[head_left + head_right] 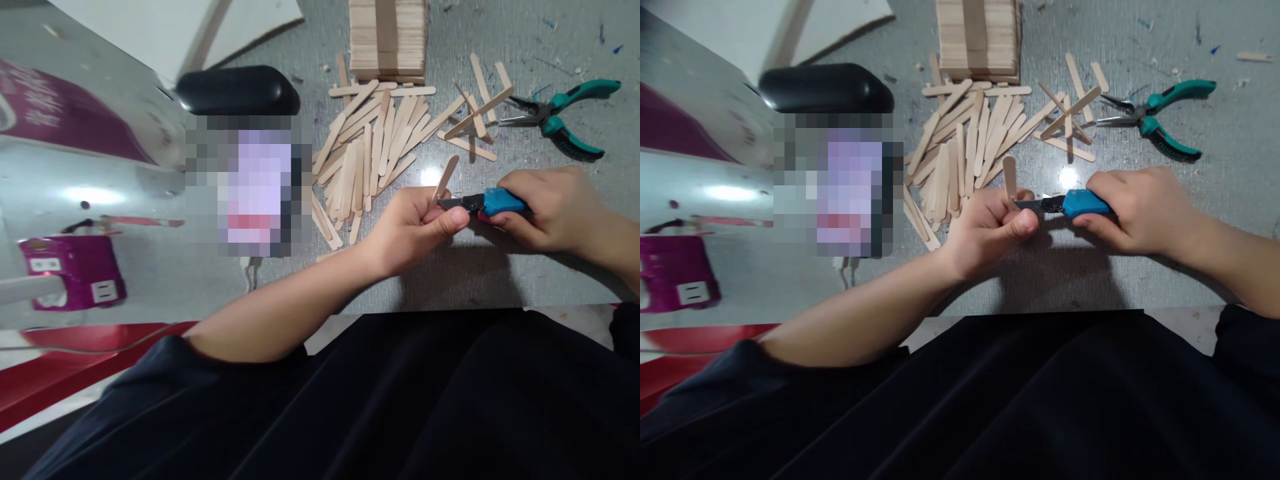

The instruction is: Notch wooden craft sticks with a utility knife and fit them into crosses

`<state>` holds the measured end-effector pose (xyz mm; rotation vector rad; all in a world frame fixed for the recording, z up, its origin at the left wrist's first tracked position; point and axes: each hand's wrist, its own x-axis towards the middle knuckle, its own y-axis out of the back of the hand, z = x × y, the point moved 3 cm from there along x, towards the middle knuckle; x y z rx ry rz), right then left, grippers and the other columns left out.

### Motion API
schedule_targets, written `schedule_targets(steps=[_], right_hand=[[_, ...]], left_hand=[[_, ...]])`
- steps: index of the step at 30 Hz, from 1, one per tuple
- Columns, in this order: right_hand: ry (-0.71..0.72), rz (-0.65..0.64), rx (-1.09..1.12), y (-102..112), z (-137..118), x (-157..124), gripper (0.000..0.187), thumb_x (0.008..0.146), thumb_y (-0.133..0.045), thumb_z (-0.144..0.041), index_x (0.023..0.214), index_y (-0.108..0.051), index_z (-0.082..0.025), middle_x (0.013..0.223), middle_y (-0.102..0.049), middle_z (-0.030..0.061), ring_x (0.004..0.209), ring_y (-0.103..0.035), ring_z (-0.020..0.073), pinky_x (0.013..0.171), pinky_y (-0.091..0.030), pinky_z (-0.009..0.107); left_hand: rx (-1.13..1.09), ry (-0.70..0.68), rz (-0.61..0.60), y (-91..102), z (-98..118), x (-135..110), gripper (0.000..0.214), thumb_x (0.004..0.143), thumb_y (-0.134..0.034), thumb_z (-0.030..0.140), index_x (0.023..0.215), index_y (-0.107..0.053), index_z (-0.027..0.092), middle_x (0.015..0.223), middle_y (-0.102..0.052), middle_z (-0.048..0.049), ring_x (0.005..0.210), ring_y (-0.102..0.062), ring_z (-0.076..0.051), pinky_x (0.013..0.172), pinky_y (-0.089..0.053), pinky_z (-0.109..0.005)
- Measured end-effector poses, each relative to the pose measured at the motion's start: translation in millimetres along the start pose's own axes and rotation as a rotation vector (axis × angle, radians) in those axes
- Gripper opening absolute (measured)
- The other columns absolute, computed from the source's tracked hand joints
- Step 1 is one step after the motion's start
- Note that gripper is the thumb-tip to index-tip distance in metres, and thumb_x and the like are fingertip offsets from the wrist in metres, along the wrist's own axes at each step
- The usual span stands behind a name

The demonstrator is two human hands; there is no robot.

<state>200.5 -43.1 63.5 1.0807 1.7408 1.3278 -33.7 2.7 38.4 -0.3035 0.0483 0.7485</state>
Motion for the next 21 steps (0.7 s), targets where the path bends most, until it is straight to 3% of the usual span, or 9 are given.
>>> schedule_targets(steps=[5,13,21], right_hand=[[0.022,0.046,-0.033,1.2,-1.2,-0.6,0.092,0.115,-0.014,-0.087,0.106,-0.077,-0.021,0.086,-0.078,0.0119,0.068,-0.061,0.0234,0.065,-0.030,0.039],[-0.035,-0.030,-0.130,7.7,-7.1,-1.0,0.100,0.114,-0.007,-0.087,0.115,-0.082,-0.020,0.094,-0.082,0.0179,0.076,-0.071,0.0326,0.066,-0.033,0.044],[-0.030,-0.048,-0.143,7.3,-5.6,-1.7,0.102,0.114,-0.005,-0.086,0.119,-0.082,-0.019,0.096,-0.081,0.0188,0.079,-0.073,0.0346,0.065,-0.034,0.045]], left_hand=[[0.026,-0.013,0.009,-0.3,0.2,-0.5,0.077,0.094,-0.084,0.085,0.067,-0.043,0.025,0.059,-0.034,0.0067,0.052,-0.026,-0.008,0.046,-0.018,-0.030],[0.083,-0.039,0.050,-1.1,3.6,-1.3,0.076,0.095,-0.080,0.087,0.069,-0.043,0.026,0.058,-0.031,0.0081,0.050,-0.023,-0.008,0.046,-0.020,-0.030],[0.100,-0.007,0.066,-0.3,4.4,-2.9,0.078,0.093,-0.080,0.090,0.070,-0.041,0.026,0.059,-0.035,0.0072,0.052,-0.028,-0.009,0.048,-0.022,-0.030]])
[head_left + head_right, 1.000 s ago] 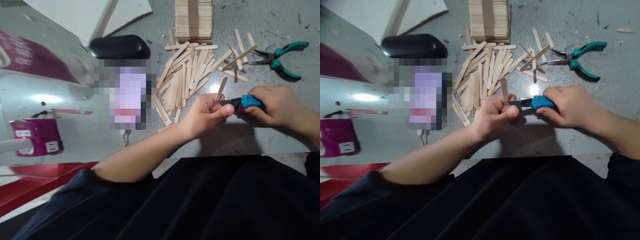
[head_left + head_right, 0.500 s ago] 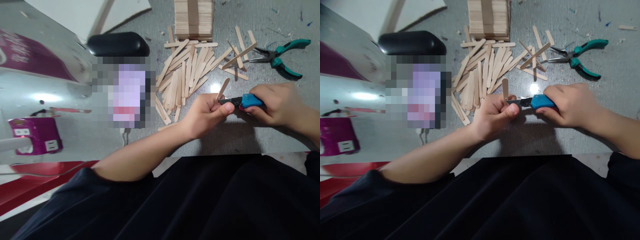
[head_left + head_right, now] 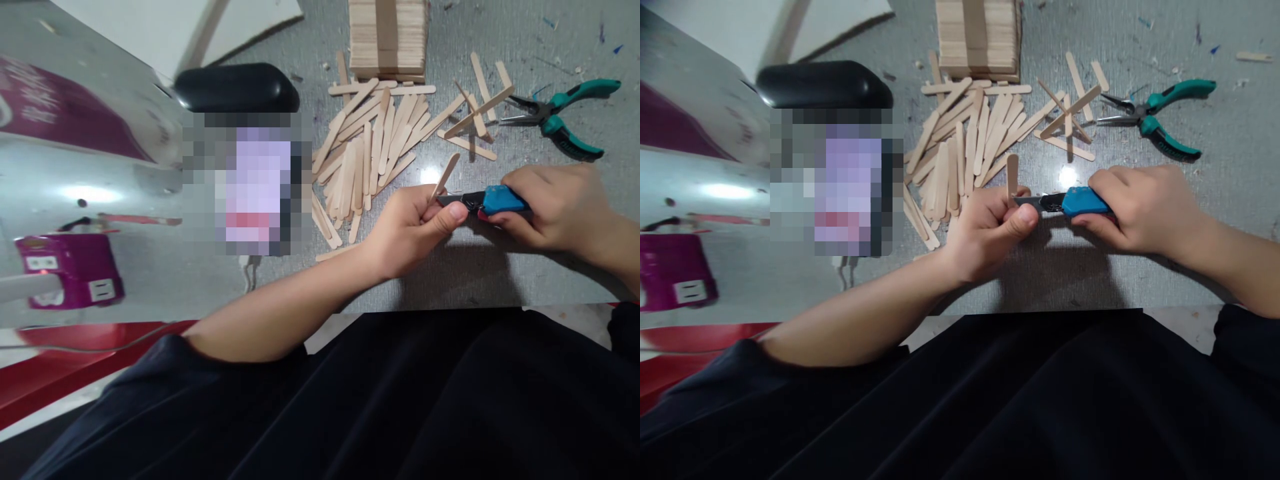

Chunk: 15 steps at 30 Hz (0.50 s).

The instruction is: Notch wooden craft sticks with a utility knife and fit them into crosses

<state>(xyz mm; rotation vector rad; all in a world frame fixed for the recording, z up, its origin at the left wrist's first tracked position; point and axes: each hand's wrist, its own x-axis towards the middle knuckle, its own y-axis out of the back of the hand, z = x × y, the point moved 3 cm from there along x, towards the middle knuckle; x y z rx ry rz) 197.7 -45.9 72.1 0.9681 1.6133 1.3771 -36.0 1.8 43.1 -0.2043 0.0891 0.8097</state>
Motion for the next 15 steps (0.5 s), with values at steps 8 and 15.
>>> schedule_targets(steps=[8,15], right_hand=[[-0.011,-0.042,-0.004,-3.4,0.9,0.9,0.098,0.113,-0.007,-0.087,0.119,-0.081,-0.022,0.095,-0.081,0.0166,0.078,-0.070,0.0316,0.067,-0.032,0.044],[-0.037,-0.060,0.021,2.1,-1.1,1.4,0.088,0.115,-0.019,-0.085,0.120,-0.082,-0.023,0.101,-0.083,0.0178,0.080,-0.072,0.0337,0.067,-0.032,0.044]], left_hand=[[-0.017,-0.024,-0.032,0.5,-3.5,0.7,0.076,0.096,-0.078,0.089,0.072,-0.043,0.025,0.059,-0.032,0.0084,0.052,-0.025,-0.008,0.047,-0.020,-0.030],[0.026,-0.038,0.014,2.2,-5.3,0.0,0.075,0.097,-0.078,0.087,0.070,-0.044,0.026,0.059,-0.035,0.0070,0.052,-0.027,-0.010,0.048,-0.023,-0.032]])
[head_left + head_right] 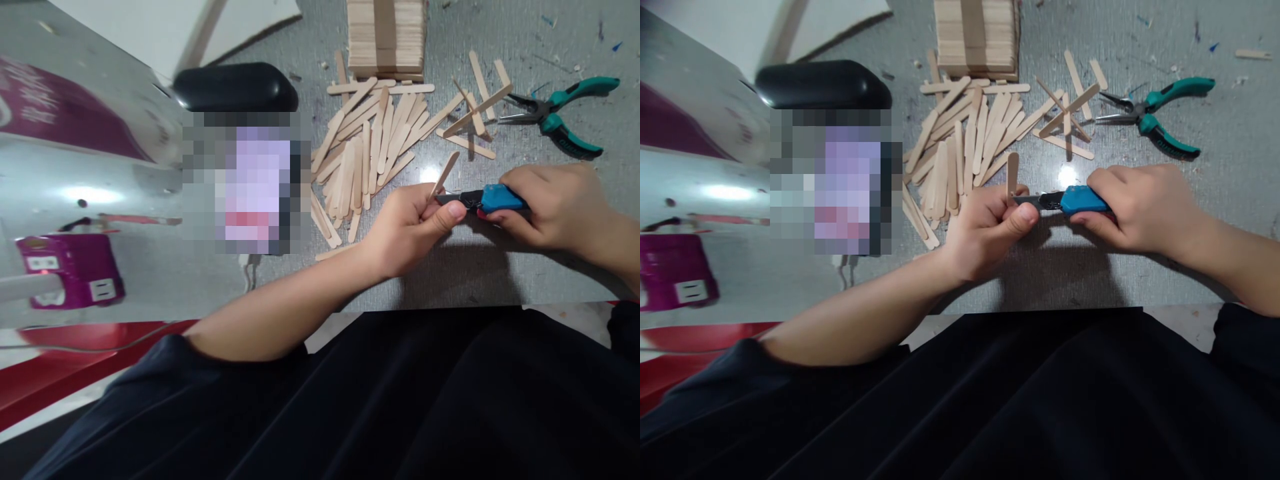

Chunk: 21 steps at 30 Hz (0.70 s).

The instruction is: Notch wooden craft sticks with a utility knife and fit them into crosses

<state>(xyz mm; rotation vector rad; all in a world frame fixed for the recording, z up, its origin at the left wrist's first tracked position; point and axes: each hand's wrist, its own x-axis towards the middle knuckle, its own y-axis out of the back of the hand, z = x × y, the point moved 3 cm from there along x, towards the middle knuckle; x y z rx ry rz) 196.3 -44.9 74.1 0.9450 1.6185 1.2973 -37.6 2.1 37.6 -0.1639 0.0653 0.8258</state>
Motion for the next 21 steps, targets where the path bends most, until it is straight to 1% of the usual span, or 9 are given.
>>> schedule_targets(steps=[1,5,9,12,18,21], right_hand=[[-0.005,-0.013,0.003,0.7,-0.2,-0.1,0.087,0.115,-0.020,-0.085,0.120,-0.082,-0.024,0.101,-0.084,0.0174,0.080,-0.071,0.0340,0.067,-0.032,0.044],[-0.016,0.000,0.000,1.2,-0.4,-0.5,0.094,0.113,-0.011,-0.089,0.116,-0.081,-0.026,0.099,-0.084,0.0154,0.077,-0.069,0.0310,0.066,-0.031,0.044],[-0.045,0.047,0.007,0.0,-1.0,-1.1,0.093,0.111,-0.014,-0.090,0.113,-0.079,-0.024,0.096,-0.083,0.0155,0.073,-0.067,0.0283,0.065,-0.029,0.043],[-0.040,0.069,-0.002,0.3,-2.9,-1.5,0.093,0.113,-0.012,-0.089,0.111,-0.078,-0.023,0.094,-0.083,0.0156,0.072,-0.067,0.0289,0.064,-0.029,0.042],[-0.029,0.110,-0.010,3.2,-7.1,-3.0,0.092,0.115,-0.014,-0.086,0.108,-0.078,-0.020,0.088,-0.081,0.0162,0.070,-0.070,0.0305,0.062,-0.029,0.041],[-0.046,0.075,-0.019,4.8,-9.4,-4.0,0.089,0.116,-0.015,-0.084,0.113,-0.079,-0.021,0.092,-0.082,0.0166,0.073,-0.071,0.0326,0.062,-0.031,0.042]], left_hand=[[0.009,-0.003,0.009,0.5,-0.5,-0.3,0.074,0.097,-0.078,0.086,0.070,-0.044,0.026,0.059,-0.035,0.0067,0.052,-0.027,-0.010,0.048,-0.022,-0.032],[0.098,-0.023,0.056,2.7,-2.2,-2.4,0.073,0.100,-0.076,0.085,0.069,-0.044,0.026,0.058,-0.038,0.0049,0.053,-0.029,-0.012,0.049,-0.021,-0.033],[0.210,-0.062,0.146,4.1,-1.0,-3.5,0.073,0.099,-0.077,0.083,0.068,-0.045,0.027,0.058,-0.041,0.0031,0.055,-0.031,-0.014,0.051,-0.019,-0.035],[0.247,-0.083,0.190,3.5,0.3,-3.1,0.071,0.099,-0.080,0.081,0.069,-0.045,0.027,0.058,-0.041,0.0029,0.055,-0.032,-0.015,0.052,-0.019,-0.036],[0.283,-0.086,0.233,3.0,0.9,-3.8,0.070,0.100,-0.079,0.079,0.069,-0.043,0.028,0.059,-0.041,0.0030,0.055,-0.032,-0.015,0.053,-0.019,-0.037],[0.292,-0.094,0.258,3.5,0.6,-5.3,0.070,0.101,-0.079,0.079,0.069,-0.043,0.028,0.059,-0.040,0.0030,0.056,-0.031,-0.016,0.054,-0.019,-0.037]])
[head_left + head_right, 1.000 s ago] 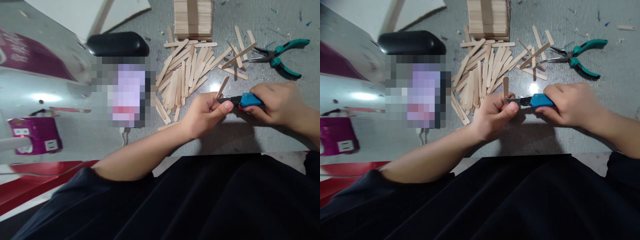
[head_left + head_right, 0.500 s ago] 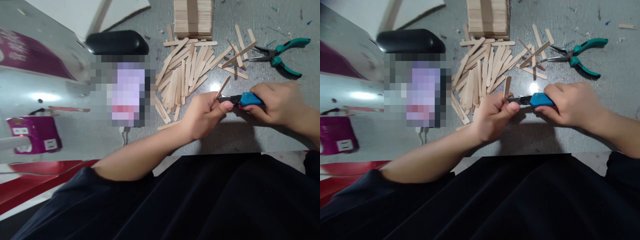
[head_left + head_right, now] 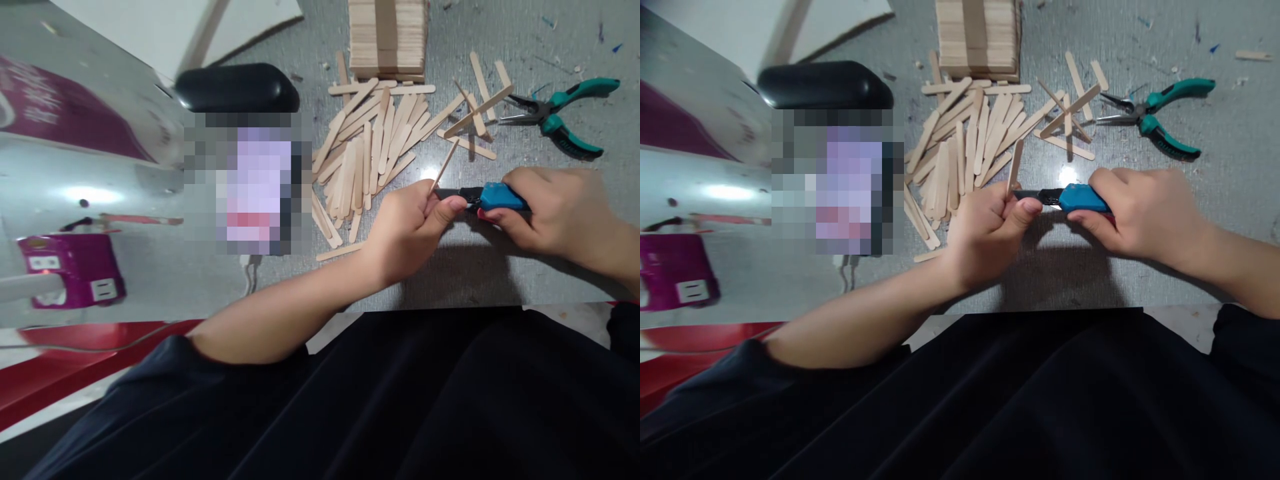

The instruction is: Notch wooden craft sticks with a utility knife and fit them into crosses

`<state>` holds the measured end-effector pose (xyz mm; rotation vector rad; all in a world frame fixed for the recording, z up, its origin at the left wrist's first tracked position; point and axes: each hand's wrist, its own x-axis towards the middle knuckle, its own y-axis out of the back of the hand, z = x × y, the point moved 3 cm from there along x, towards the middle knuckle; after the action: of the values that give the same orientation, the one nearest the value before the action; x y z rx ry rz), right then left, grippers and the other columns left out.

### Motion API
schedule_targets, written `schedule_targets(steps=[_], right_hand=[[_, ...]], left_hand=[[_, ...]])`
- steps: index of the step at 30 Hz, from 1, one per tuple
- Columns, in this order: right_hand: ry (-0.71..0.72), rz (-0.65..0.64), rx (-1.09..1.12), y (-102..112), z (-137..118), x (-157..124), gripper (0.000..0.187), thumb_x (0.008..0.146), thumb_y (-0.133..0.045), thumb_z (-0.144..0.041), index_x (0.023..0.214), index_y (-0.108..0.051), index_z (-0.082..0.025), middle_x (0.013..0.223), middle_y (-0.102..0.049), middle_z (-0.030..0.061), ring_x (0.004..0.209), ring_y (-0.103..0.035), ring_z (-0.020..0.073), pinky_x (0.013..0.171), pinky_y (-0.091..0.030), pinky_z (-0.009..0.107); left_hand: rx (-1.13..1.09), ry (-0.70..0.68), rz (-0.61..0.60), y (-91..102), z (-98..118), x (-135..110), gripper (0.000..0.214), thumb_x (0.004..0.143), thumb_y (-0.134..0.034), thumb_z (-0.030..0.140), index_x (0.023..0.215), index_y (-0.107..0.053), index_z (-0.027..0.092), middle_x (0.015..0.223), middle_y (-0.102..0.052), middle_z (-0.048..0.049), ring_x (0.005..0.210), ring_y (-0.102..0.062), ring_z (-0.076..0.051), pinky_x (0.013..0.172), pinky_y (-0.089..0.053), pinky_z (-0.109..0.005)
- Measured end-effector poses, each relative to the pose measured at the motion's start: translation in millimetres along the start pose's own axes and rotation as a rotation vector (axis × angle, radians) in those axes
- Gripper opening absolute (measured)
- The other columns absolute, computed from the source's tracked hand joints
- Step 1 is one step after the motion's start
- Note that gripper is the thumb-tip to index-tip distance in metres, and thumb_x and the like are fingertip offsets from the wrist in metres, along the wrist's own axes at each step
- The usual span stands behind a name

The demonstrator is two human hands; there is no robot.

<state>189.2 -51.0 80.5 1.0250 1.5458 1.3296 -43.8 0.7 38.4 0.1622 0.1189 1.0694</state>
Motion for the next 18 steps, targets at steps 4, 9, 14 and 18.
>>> schedule_targets(steps=[4,9,14,18], right_hand=[[-0.025,-0.017,-0.017,1.3,-2.8,-1.2,0.088,0.117,-0.016,-0.082,0.115,-0.079,-0.022,0.094,-0.083,0.0172,0.074,-0.071,0.0333,0.061,-0.031,0.042],[-0.041,0.053,-0.050,2.1,-4.7,-2.4,0.091,0.115,-0.016,-0.085,0.108,-0.080,-0.021,0.087,-0.080,0.0165,0.070,-0.069,0.0308,0.060,-0.027,0.041],[-0.057,-0.007,-0.087,6.4,-5.3,-2.3,0.089,0.115,-0.020,-0.085,0.113,-0.083,-0.023,0.092,-0.081,0.0176,0.073,-0.069,0.0335,0.062,-0.027,0.043],[-0.052,-0.016,-0.086,8.1,-1.8,-1.4,0.083,0.115,-0.027,-0.085,0.112,-0.083,-0.023,0.092,-0.080,0.0174,0.073,-0.068,0.0322,0.062,-0.027,0.043]], left_hand=[[0.027,-0.007,0.022,-0.3,0.1,-1.2,0.071,0.101,-0.078,0.080,0.069,-0.041,0.028,0.059,-0.041,0.0031,0.055,-0.031,-0.015,0.054,-0.019,-0.037],[0.028,-0.008,0.052,-1.2,0.8,-2.3,0.071,0.103,-0.076,0.080,0.070,-0.040,0.028,0.058,-0.040,0.0036,0.055,-0.031,-0.015,0.054,-0.019,-0.037],[0.034,0.010,0.041,-1.6,0.1,-1.5,0.072,0.102,-0.076,0.081,0.069,-0.041,0.028,0.057,-0.039,0.0043,0.054,-0.031,-0.014,0.054,-0.018,-0.037],[0.020,0.022,0.027,-0.1,-0.2,0.1,0.072,0.100,-0.079,0.080,0.069,-0.041,0.027,0.059,-0.040,0.0038,0.055,-0.032,-0.014,0.053,-0.020,-0.037]])
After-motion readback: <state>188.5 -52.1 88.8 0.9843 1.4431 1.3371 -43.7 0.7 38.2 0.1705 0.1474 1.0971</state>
